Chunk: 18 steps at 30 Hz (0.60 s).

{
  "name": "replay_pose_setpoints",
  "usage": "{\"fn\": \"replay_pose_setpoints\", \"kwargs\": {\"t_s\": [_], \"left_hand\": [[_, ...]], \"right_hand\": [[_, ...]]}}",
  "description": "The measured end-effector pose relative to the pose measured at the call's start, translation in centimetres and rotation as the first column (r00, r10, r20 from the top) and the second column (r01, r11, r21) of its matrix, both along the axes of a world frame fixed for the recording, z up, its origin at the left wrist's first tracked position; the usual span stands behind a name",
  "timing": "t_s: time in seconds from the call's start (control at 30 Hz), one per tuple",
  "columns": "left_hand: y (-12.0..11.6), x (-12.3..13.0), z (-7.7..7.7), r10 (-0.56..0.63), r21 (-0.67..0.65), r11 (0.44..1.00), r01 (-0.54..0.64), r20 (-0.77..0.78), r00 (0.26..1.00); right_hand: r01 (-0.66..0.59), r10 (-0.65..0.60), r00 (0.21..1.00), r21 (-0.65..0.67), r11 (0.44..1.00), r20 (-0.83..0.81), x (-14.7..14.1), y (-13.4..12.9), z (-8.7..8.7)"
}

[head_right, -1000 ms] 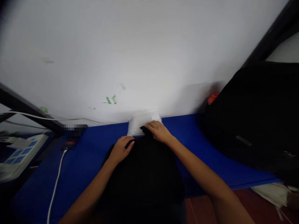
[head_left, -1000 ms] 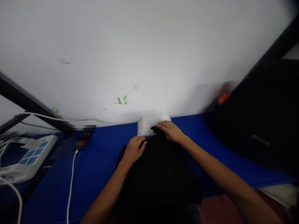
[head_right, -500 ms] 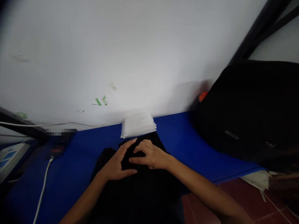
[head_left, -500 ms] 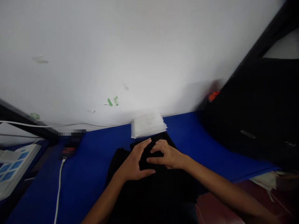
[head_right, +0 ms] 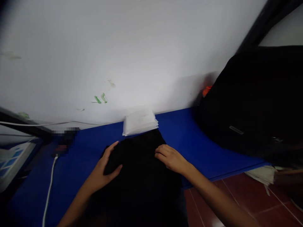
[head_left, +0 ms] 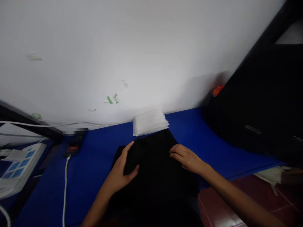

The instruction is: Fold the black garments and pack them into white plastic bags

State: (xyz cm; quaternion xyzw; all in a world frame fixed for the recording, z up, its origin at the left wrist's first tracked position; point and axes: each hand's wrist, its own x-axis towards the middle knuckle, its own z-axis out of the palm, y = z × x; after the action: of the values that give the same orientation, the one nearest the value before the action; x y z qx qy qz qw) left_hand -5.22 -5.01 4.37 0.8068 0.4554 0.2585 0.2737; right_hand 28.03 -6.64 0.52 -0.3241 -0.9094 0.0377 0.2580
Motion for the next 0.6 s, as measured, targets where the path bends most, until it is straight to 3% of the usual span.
{"fn": "replay_pose_setpoints", "kwargs": {"t_s": [0.13, 0.2, 0.3, 0.37, 0.43, 0.6], "left_hand": [[-2.6, -1.6, -2.0, 0.198, -0.089, 0.976, -0.198, -0.010, 0.980], [-3.1, -1.8, -2.4, 0.251, -0.063, 0.966, -0.253, -0.028, 0.968], [-2.9, -1.7, -2.1, 0.208, 0.018, 0.978, -0.208, -0.138, 0.968], [-2.6, -1.6, -1.5, 0.173, 0.003, 0.984, -0.176, -0.218, 0.961], [-2.4, -1.8, -1.1, 0.219, -0.025, 0.973, -0.231, -0.229, 0.948], [-2.6, -4.0, -0.9, 0.526, -0.079, 0.835, -0.545, -0.180, 0.831]], "right_hand": [[0.020, -0.020, 1.000, 0.014, 1.000, -0.007, 0.4, -0.4, -0.5], [0.014, -0.014, 1.000, 0.017, 1.000, 0.003, 0.3, -0.3, -0.6], [0.007, -0.007, 1.000, 0.017, 1.000, 0.019, 0.0, -0.2, -0.5], [0.005, -0.006, 1.000, 0.020, 1.000, 0.021, 0.0, -0.2, -0.3], [0.018, -0.018, 1.000, 0.005, 1.000, 0.007, 0.3, -0.3, -0.2], [0.098, -0.101, 0.994, -0.069, 0.993, -0.034, 2.5, -0.8, 0.1]]}}
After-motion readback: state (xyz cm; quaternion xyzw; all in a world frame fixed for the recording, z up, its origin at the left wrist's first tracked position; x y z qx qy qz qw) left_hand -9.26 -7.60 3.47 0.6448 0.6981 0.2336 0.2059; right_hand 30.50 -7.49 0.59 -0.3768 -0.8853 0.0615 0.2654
